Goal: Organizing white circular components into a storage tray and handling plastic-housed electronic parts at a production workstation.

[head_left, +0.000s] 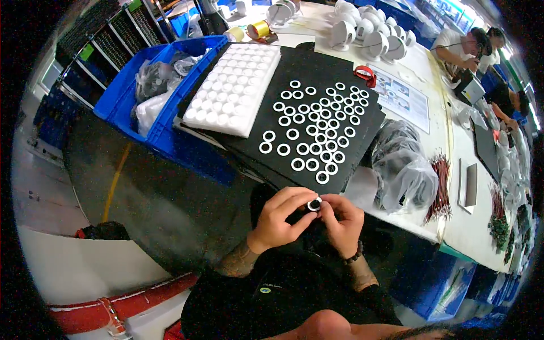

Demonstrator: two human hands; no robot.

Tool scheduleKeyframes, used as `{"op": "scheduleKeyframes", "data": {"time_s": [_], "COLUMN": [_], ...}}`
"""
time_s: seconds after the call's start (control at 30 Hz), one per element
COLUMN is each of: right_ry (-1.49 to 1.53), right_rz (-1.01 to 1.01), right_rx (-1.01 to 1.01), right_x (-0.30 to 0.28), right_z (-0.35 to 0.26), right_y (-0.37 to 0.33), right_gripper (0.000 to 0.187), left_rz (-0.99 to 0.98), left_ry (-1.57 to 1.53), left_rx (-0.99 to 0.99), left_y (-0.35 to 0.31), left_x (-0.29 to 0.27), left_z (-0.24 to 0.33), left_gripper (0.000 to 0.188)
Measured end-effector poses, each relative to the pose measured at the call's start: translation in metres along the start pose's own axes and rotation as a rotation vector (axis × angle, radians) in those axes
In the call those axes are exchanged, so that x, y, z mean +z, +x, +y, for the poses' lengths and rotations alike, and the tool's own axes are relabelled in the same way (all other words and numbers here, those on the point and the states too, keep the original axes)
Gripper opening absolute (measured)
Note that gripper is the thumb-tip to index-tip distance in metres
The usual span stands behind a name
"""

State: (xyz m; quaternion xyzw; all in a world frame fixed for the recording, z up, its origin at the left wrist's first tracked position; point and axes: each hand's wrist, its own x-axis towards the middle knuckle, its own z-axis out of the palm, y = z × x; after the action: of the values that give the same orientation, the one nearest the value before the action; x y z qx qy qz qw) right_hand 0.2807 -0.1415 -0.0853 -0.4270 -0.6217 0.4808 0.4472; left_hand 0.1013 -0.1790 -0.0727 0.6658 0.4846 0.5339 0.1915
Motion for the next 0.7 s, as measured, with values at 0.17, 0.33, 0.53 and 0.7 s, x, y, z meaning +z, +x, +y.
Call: {"op": "scheduleKeyframes", "data": {"time_s": [0.17,0.33,0.53,0.7], "right_ry": [0.049,-0.15,-0.292,-0.499], "right_rz": [-0.005,0.064,0.864,0.851], "right_rx": [0.017,-0.185,-0.628,-0.276], "right_x": [0.006,-0.005,-0.101,-0.162], "right_z": [0.0,-0.002,0.067,0.082], "right_y": [0.001,-0.006,0.009,0.027], "right_gripper": [0.015,0.021,0.018,0.02], "left_rz": [0.007,0.075,0.317,0.254], "left_ry": [0.111,0.288,0.612,0.697], "left_rx": [0.075,0.173,0.103,0.075], "left_y": [-0.003,-0.007,0.007,0.019], "left_x": [-0.007,-0.019,-0.035,-0.039], "left_z": [-0.017,-0.021,-0.042,-0.039], "left_gripper": [0.043,0.045,0.046,0.046]}}
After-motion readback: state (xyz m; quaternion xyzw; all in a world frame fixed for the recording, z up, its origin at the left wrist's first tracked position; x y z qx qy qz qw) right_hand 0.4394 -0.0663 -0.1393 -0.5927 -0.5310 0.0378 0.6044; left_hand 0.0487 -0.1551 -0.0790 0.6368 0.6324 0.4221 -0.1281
